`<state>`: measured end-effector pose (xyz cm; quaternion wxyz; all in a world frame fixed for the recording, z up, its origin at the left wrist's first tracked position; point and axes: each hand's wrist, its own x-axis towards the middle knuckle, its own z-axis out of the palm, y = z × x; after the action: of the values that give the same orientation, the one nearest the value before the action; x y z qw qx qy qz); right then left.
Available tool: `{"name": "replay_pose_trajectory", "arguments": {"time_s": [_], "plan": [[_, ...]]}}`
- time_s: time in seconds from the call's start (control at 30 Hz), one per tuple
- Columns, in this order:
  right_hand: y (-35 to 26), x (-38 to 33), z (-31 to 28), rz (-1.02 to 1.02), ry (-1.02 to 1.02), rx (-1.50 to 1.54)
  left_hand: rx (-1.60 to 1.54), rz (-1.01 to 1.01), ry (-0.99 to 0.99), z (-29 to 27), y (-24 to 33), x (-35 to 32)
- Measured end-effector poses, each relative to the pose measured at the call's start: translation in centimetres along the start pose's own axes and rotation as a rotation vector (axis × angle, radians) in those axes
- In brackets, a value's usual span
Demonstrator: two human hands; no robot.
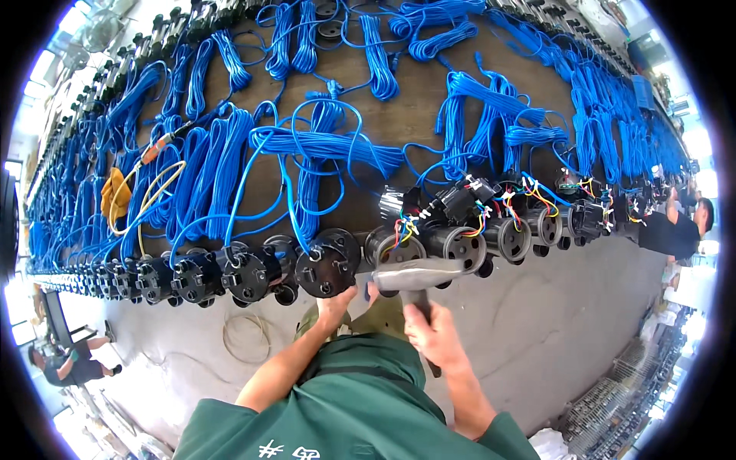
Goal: The person assembles a series of motors by using a hammer to tap components into place and then securing them with a power tool.
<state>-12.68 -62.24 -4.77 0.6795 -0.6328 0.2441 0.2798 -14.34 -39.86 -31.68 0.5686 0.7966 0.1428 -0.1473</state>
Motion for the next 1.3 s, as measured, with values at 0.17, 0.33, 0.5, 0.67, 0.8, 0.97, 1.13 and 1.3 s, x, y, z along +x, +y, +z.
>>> {"name": "replay_pose_trajectory", "arguments": {"time_s": [0.17, 0.33, 0.5, 0.67, 0.8, 0.97, 1.13, 1.3], "plan": [[1.5, 0.8, 1.5, -0.033, 0.134, 0.015, -0.024, 0.038, -0.026, -0.4, 1.4, -0.1], [3.0, 1.2, 1.5, 0.123, -0.025, -0.109, 0.03, 0.103, -0.041, -1.9, 2.5, 0.1], [1.7, -0.1, -0.5, 0.026, 0.063, -0.143, -0.237, -0.111, -0.06, -1.2, 1.7, -0.7], [2.4, -0.8, -0.6, 0.037, 0.07, -0.142, -0.258, -0.075, -0.022, -0.4, 2.1, -0.1], [4.0, -0.7, 0.0, -0.044, 0.096, -0.219, -0.18, 0.009, 0.045, 0.1, 1.8, 0.2], [5.0, -1.1, 0.2, 0.028, 0.141, -0.277, 0.086, -0.257, 0.069, 1.0, 0.8, -0.9], [7.5, -0.2, -2.2, 0.026, 0.116, -0.144, 0.052, -0.239, 0.064, -1.2, 1.6, -0.8], [3.4, -2.1, 1.5, -0.046, 0.153, -0.103, 0.232, -0.331, -0.284, -5.7, 6.0, -1.0]]}}
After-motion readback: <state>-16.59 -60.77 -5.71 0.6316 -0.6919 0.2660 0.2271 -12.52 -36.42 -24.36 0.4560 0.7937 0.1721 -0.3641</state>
